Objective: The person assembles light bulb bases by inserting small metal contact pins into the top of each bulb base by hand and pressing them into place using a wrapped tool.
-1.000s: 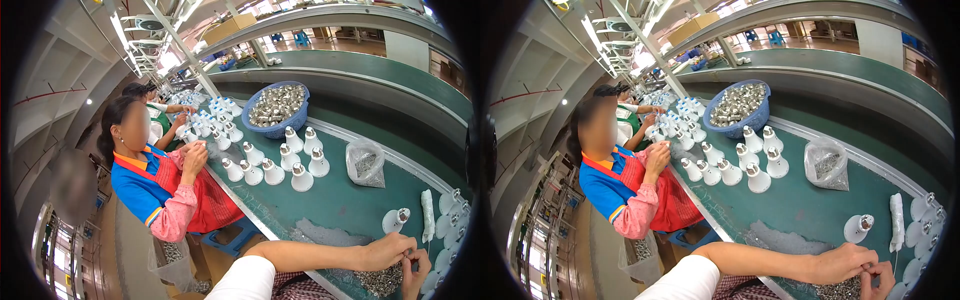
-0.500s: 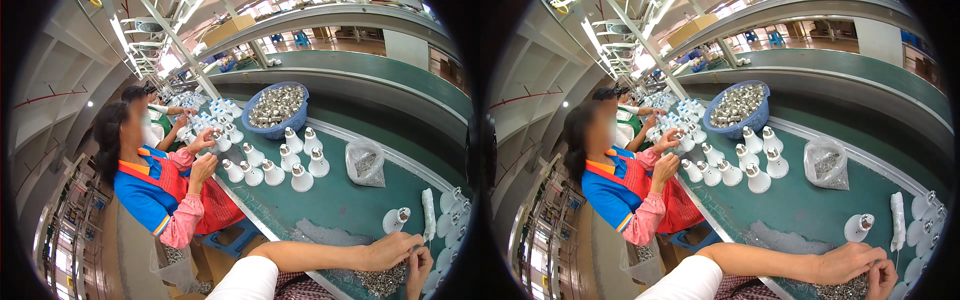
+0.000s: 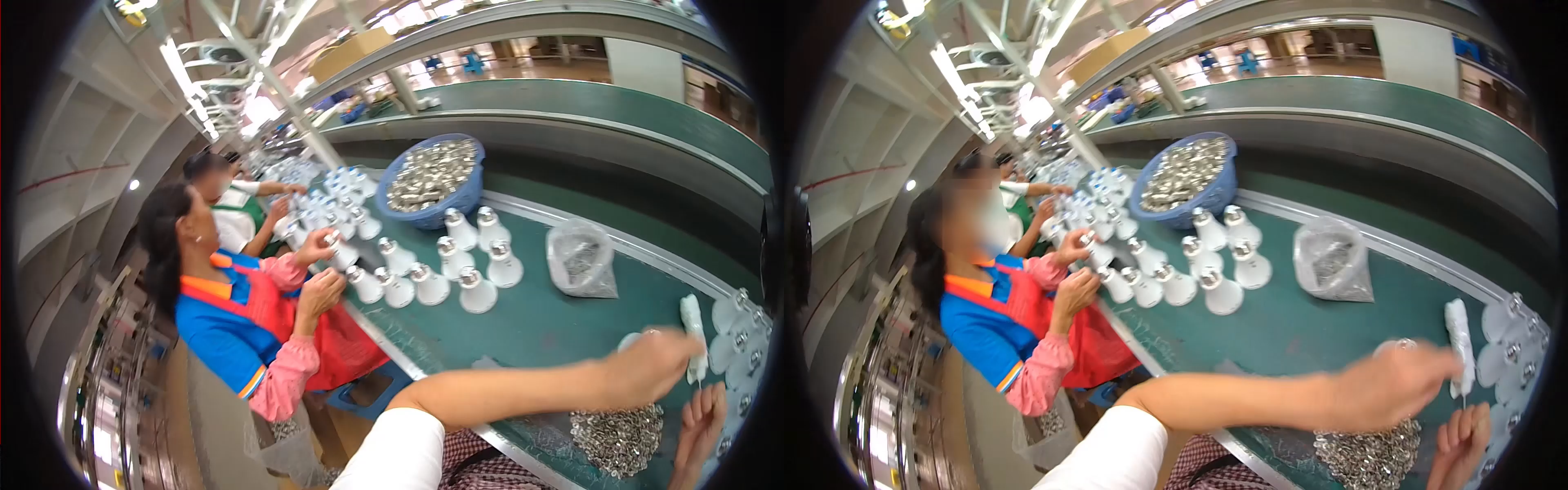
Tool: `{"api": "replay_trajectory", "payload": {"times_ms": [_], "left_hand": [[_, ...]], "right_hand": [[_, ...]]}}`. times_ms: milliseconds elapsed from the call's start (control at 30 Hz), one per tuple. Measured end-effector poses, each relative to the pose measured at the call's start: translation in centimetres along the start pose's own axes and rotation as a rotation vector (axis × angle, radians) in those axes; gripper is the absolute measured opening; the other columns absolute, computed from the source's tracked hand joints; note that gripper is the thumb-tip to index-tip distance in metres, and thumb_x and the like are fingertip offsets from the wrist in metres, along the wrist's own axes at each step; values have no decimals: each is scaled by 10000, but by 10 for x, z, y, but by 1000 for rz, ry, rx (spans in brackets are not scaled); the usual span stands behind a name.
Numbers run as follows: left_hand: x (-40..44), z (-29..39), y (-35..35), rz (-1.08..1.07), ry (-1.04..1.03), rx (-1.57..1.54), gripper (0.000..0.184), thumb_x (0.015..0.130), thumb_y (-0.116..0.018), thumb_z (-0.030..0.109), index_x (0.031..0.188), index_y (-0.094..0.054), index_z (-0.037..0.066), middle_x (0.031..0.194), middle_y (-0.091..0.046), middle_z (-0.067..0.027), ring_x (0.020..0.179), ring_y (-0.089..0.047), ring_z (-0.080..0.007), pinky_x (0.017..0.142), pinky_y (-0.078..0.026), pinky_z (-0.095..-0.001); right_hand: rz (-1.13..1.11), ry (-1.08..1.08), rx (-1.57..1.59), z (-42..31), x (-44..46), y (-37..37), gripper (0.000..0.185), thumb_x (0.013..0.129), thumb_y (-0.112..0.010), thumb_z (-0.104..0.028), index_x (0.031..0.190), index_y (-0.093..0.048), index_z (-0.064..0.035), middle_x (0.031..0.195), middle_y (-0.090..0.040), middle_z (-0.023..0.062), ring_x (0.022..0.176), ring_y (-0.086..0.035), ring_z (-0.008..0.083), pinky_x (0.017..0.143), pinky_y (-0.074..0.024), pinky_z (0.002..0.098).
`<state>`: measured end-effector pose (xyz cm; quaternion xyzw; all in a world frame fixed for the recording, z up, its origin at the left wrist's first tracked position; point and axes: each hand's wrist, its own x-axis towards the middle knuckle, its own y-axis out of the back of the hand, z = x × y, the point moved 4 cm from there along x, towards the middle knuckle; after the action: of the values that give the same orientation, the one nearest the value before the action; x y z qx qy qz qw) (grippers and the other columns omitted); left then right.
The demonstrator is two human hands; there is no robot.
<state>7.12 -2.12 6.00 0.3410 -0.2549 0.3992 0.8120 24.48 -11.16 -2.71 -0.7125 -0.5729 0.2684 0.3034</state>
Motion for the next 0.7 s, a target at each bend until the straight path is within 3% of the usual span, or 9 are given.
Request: {"api": "replay_trajectory", "payload": {"times_ms": [33, 100, 133, 167, 233, 300, 367, 633, 700], "left_hand": [[28, 0, 18, 1, -160, 112, 168, 726, -564, 7, 892, -548, 25, 743, -551, -166, 703, -552, -358, 640, -433, -435], [82, -33, 41, -86, -99, 769, 126, 748, -573, 69, 862, -571, 15, 767, -537, -136, 723, -523, -330, 620, -429, -418], [94, -46, 49, -41, -151, 1213, 147, 768, -579, 121, 881, -585, 27, 850, -538, -136, 817, -507, -327, 641, -430, -415], [102, -37, 55, 27, -13, 1117, 152, 764, -605, 120, 894, -595, 44, 929, -535, -134, 876, -490, -321, 687, -430, -423], [81, -9, 38, 29, -194, 799, 148, 752, -632, 79, 889, -590, 44, 888, -546, -131, 855, -505, -315, 709, -433, -418], [39, 6, 5, -259, -53, 439, 176, 730, -662, 52, 887, -585, 32, 834, -551, -122, 823, -517, -302, 723, -432, -410], [8, 16, -17, -279, 3, 240, 185, 714, -685, 54, 877, -600, 27, 773, -561, -102, 765, -530, -279, 686, -443, -377], [-22, 4, -23, -222, 32, 168, 145, 701, -679, -5, 827, -617, 29, 730, -573, -74, 677, -529, -246, 607, -443, -337], [-24, 3, -22, -247, 62, 171, 141, 706, -674, -7, 831, -618, 30, 738, -576, -79, 680, -533, -247, 610, -444, -342]], "right_hand": [[-175, -4, 107, -9, -1, -6, 109, 840, -506, -60, 763, -429, -46, 805, -485, 61, 670, -471, 156, 552, -401, 265], [58, 44, -59, 5, 1, -28, 213, 847, -491, -98, 680, -359, -92, 622, -422, 3, 514, -359, 84, 411, -271, 234], [73, 43, -263, 2, 3, -43, 166, 814, -504, -58, 677, -410, -62, 572, -420, 25, 495, -389, 105, 435, -314, 234], [94, 38, -308, 3, 3, -38, 126, 797, -501, -14, 680, -459, -35, 559, -449, 44, 487, -414, 114, 454, -337, 233], [65, 105, -403, -1, -2, -34, 91, 794, -517, 14, 710, -496, -15, 602, -507, 56, 519, -456, 111, 489, -371, 231], [93, 5, -421, -1, -4, -29, 76, 819, -533, 0, 744, -523, -9, 648, -549, 54, 564, -484, 95, 525, -391, 227], [87, -58, -448, 0, -9, -32, 84, 843, -549, -35, 764, -534, -11, 677, -559, 38, 596, -492, 82, 548, -396, 218], [-65, -187, -473, 11, -10, -36, 110, 886, -556, -100, 838, -547, -1, 726, -551, 21, 641, -481, 68, 574, -398, 219], [-34, -132, -528, 12, -8, -35, 74, 852, -597, -76, 851, -573, -6, 752, -574, 35, 654, -519, 95, 576, -420, 240]]}}
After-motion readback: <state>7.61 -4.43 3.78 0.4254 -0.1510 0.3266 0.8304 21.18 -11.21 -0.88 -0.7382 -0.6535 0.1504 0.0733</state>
